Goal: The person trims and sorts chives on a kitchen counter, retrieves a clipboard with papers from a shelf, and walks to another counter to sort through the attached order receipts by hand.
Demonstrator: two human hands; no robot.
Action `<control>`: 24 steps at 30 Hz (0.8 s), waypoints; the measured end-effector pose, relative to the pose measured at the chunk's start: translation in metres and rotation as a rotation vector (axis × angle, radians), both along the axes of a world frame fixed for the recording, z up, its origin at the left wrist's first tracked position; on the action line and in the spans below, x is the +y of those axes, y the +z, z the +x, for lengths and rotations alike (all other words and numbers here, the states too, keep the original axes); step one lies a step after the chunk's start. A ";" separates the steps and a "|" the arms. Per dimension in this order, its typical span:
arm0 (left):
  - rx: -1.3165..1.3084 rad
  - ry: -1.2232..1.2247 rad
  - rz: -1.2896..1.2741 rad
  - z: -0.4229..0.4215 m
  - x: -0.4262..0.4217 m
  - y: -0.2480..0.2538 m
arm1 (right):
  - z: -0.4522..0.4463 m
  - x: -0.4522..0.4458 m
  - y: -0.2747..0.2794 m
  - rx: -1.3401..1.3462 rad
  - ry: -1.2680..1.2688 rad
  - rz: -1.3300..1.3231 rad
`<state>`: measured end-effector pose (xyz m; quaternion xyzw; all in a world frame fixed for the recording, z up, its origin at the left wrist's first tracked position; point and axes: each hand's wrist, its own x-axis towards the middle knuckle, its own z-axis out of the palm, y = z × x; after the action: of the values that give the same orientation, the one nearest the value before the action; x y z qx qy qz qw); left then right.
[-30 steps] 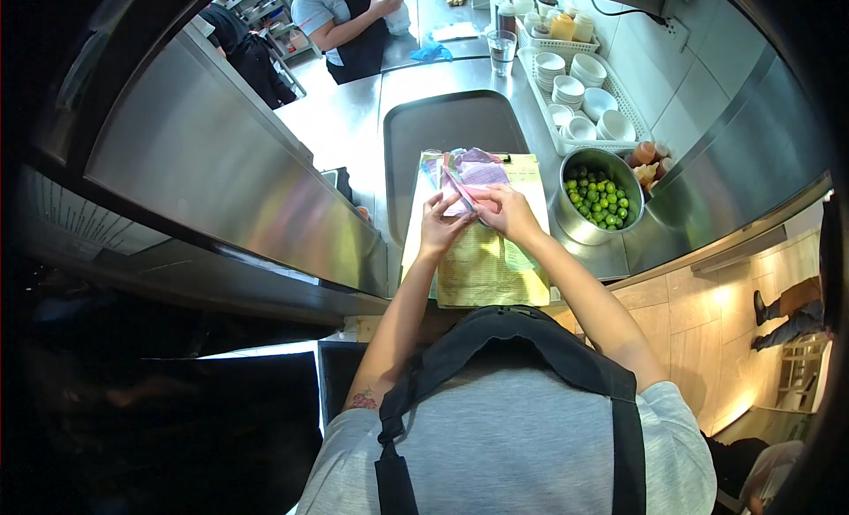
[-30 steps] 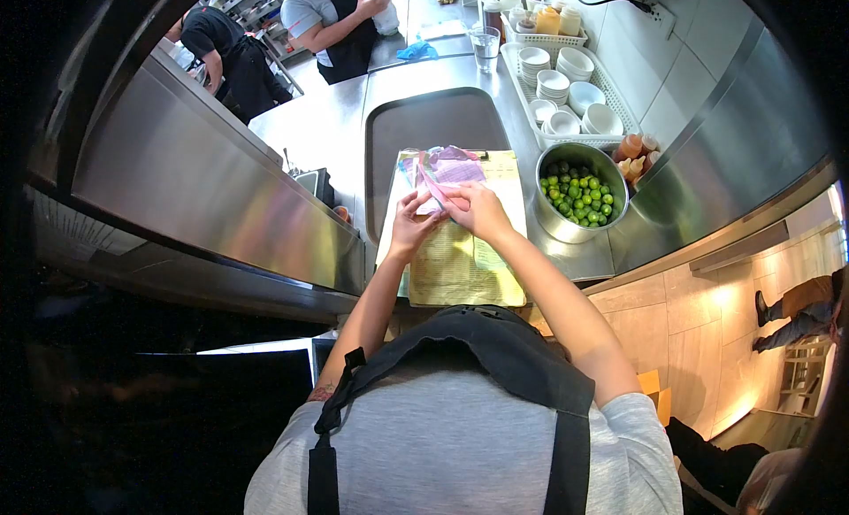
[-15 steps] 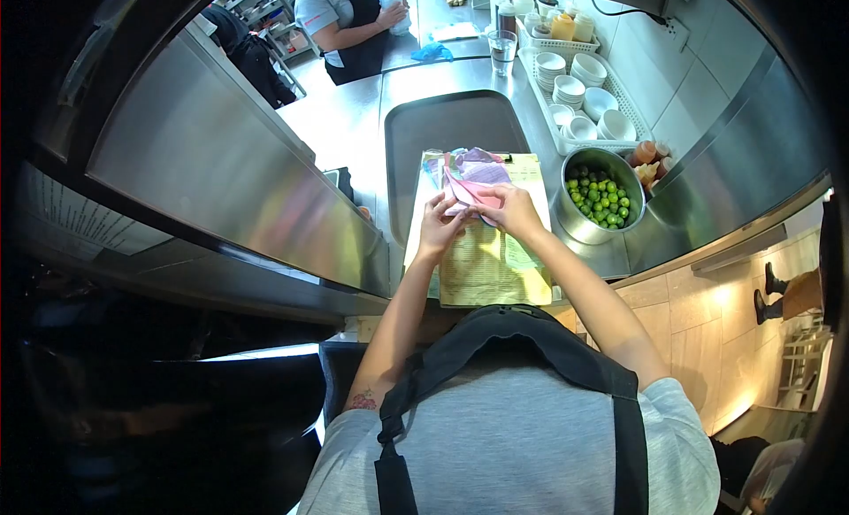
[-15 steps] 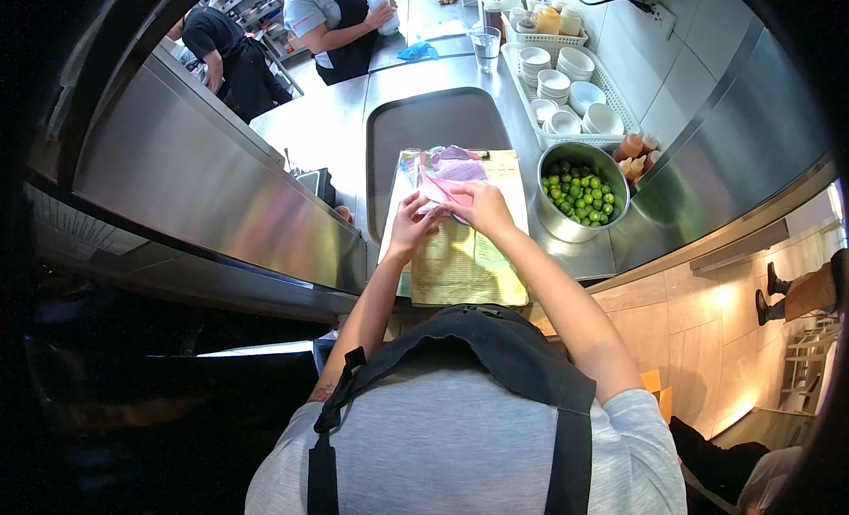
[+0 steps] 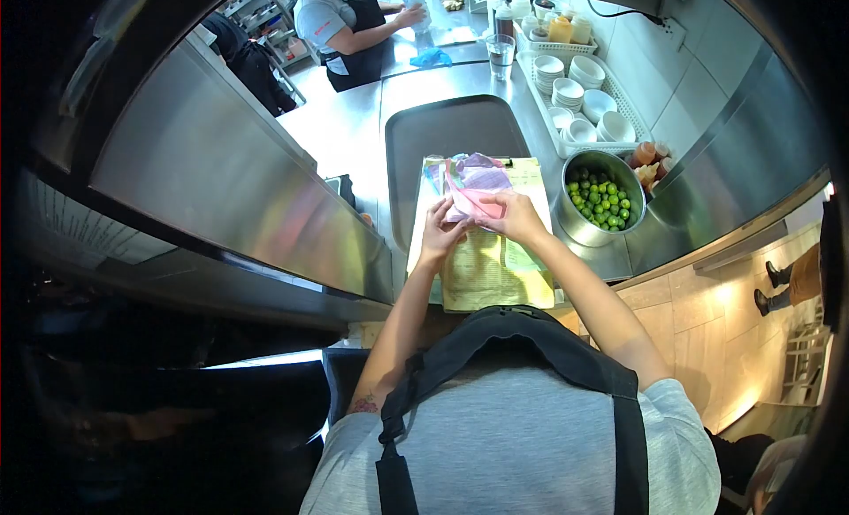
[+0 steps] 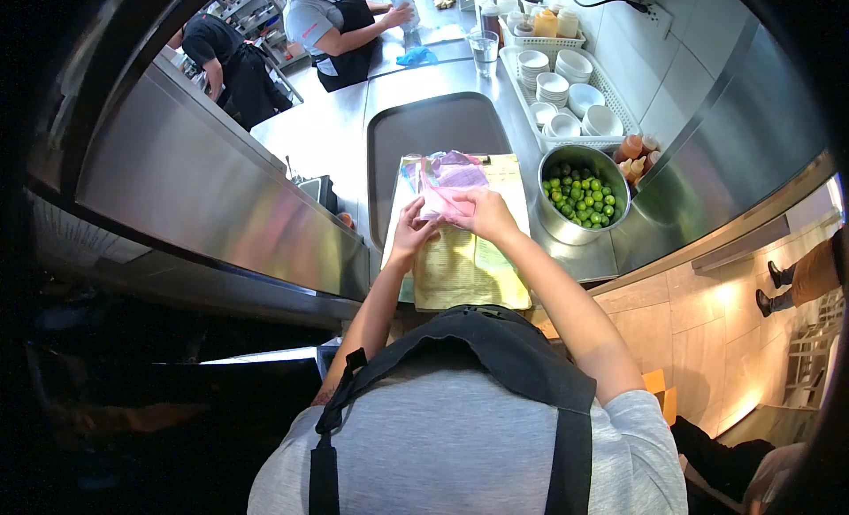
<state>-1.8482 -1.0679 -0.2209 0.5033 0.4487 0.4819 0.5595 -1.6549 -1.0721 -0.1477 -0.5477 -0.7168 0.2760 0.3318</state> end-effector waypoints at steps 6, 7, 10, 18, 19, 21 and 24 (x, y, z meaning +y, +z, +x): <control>0.010 -0.038 -0.076 -0.004 0.001 0.004 | 0.000 0.002 -0.011 -0.014 0.009 0.050; 0.014 -0.053 -0.088 -0.004 -0.001 0.008 | 0.000 0.002 -0.011 -0.017 0.005 0.060; 0.024 -0.075 -0.078 -0.005 -0.003 0.014 | 0.000 0.003 -0.015 -0.023 -0.002 0.104; -0.021 -0.063 -0.119 -0.008 -0.001 0.005 | 0.003 0.005 -0.024 -0.003 -0.016 0.145; -0.020 -0.068 -0.124 -0.008 0.000 0.003 | 0.003 0.005 -0.026 0.014 -0.019 0.164; -0.067 -0.028 -0.187 -0.008 0.000 0.000 | 0.004 0.006 -0.025 0.051 -0.066 0.119; -0.042 0.051 -0.179 -0.005 -0.003 -0.002 | 0.006 0.012 -0.022 0.112 -0.188 0.021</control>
<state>-1.8536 -1.0712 -0.2233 0.4293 0.4908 0.4644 0.5993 -1.6493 -1.0596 -0.1700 -0.5928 -0.6453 0.2662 0.4015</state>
